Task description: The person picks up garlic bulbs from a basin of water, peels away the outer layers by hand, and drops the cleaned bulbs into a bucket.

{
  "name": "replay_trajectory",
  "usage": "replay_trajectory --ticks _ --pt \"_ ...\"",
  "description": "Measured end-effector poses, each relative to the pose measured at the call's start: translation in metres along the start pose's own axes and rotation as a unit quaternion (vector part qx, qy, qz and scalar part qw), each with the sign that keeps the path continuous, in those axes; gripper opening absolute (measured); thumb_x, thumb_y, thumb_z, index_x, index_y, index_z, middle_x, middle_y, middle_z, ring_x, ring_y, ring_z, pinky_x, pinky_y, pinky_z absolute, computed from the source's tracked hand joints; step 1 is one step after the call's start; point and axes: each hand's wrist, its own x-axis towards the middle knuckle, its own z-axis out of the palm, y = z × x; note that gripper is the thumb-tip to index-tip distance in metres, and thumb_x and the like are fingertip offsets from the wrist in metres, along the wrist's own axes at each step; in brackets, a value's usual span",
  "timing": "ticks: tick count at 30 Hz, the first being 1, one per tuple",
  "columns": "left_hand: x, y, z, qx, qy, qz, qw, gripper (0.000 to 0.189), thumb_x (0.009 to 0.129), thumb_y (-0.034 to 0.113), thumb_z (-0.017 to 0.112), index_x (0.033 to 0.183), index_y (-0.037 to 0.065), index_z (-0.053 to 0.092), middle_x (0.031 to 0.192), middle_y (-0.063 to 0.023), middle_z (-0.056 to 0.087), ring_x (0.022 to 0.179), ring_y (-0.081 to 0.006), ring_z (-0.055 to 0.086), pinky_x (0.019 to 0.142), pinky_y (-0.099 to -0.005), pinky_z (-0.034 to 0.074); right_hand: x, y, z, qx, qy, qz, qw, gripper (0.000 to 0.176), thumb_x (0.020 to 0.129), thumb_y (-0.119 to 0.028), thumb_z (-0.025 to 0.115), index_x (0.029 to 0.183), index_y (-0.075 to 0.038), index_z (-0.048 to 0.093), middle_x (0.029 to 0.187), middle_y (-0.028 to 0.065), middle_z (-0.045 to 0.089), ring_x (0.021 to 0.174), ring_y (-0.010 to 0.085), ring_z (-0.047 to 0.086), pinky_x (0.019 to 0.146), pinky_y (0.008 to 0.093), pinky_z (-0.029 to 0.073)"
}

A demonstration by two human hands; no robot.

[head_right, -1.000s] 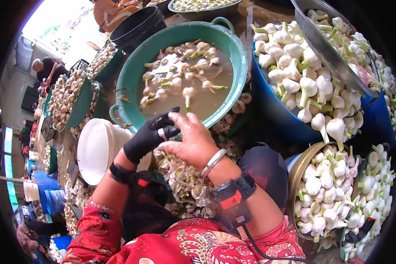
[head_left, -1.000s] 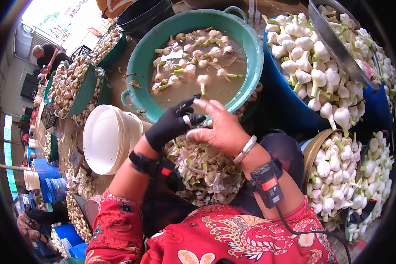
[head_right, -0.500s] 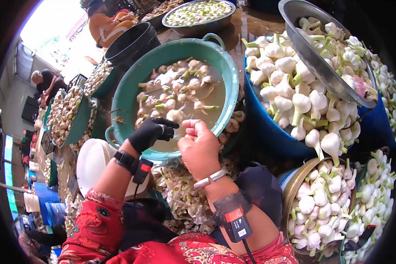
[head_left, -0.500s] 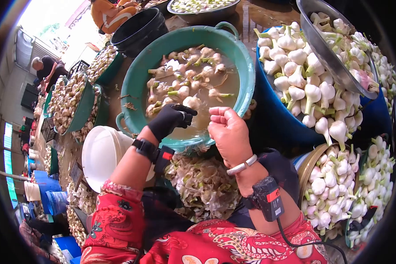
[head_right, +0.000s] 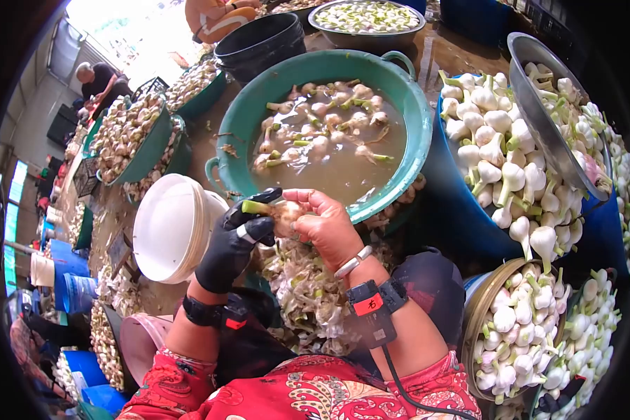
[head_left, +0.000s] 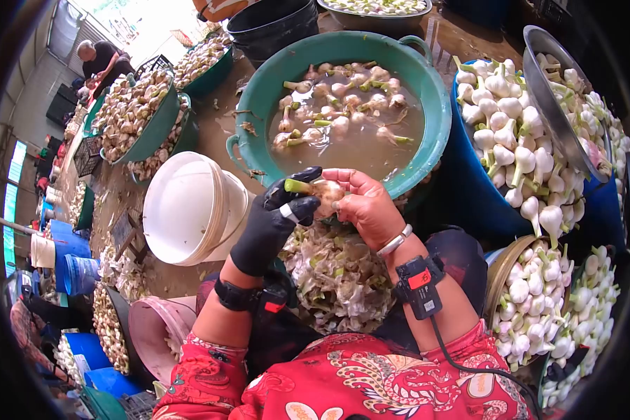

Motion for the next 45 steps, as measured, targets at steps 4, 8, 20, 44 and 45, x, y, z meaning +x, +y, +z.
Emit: replay_trajectory --ticks 4,8,20,44,45 --pt "0.005 -0.009 -0.01 0.045 0.002 0.036 0.998 0.032 0.095 0.022 0.053 0.12 0.002 0.058 0.088 0.0001 0.06 0.074 -0.0065 0.052 0.065 -0.0226 0.045 0.003 0.009 0.006 -0.195 0.005 -0.096 0.976 0.059 0.075 0.005 0.062 0.131 -0.001 0.045 0.115 0.0071 0.058 0.095 0.0111 0.059 0.078 0.0246 0.049" --pt "0.009 -0.011 -0.007 -0.027 -0.01 -0.001 1.0 0.032 0.097 0.024 0.049 0.118 0.002 0.059 0.089 0.0002 0.059 0.074 -0.0064 0.051 0.068 -0.0229 0.045 0.004 0.016 0.012 -0.231 0.028 -0.148 0.961 0.069 0.071 0.007 0.072 0.132 -0.001 0.043 0.119 0.007 0.054 0.105 0.0136 0.056 0.092 0.029 0.047" --pt "0.006 -0.017 -0.009 -0.088 -0.013 -0.029 0.996 0.032 0.091 0.012 0.056 0.118 -0.005 0.056 0.103 -0.0101 0.063 0.092 -0.0176 0.062 0.083 -0.0314 0.052 -0.005 0.021 0.011 0.064 0.092 -0.05 0.992 0.047 0.082 0.0 0.066 0.124 0.005 0.046 0.105 0.0099 0.059 0.088 0.0135 0.061 0.079 0.0267 0.054" --pt "-0.006 -0.021 -0.031 0.017 0.006 -0.032 0.999 0.027 0.087 0.012 0.059 0.111 0.0 0.059 0.089 -0.0035 0.063 0.076 -0.0127 0.059 0.074 -0.0284 0.051 -0.007 0.005 -0.004 0.118 0.006 0.162 0.98 0.029 0.09 -0.021 0.055 0.112 -0.003 0.051 0.097 0.0133 0.061 0.075 0.0241 0.064 0.065 0.0353 0.055" --pt "-0.008 -0.022 -0.033 0.017 0.012 -0.053 0.998 0.028 0.087 0.013 0.06 0.112 -0.001 0.059 0.089 -0.0041 0.063 0.075 -0.012 0.059 0.073 -0.028 0.051 -0.007 0.006 -0.003 0.12 0.006 0.161 0.98 0.029 0.09 -0.021 0.055 0.112 -0.003 0.051 0.097 0.0133 0.061 0.075 0.0241 0.064 0.065 0.0353 0.055"
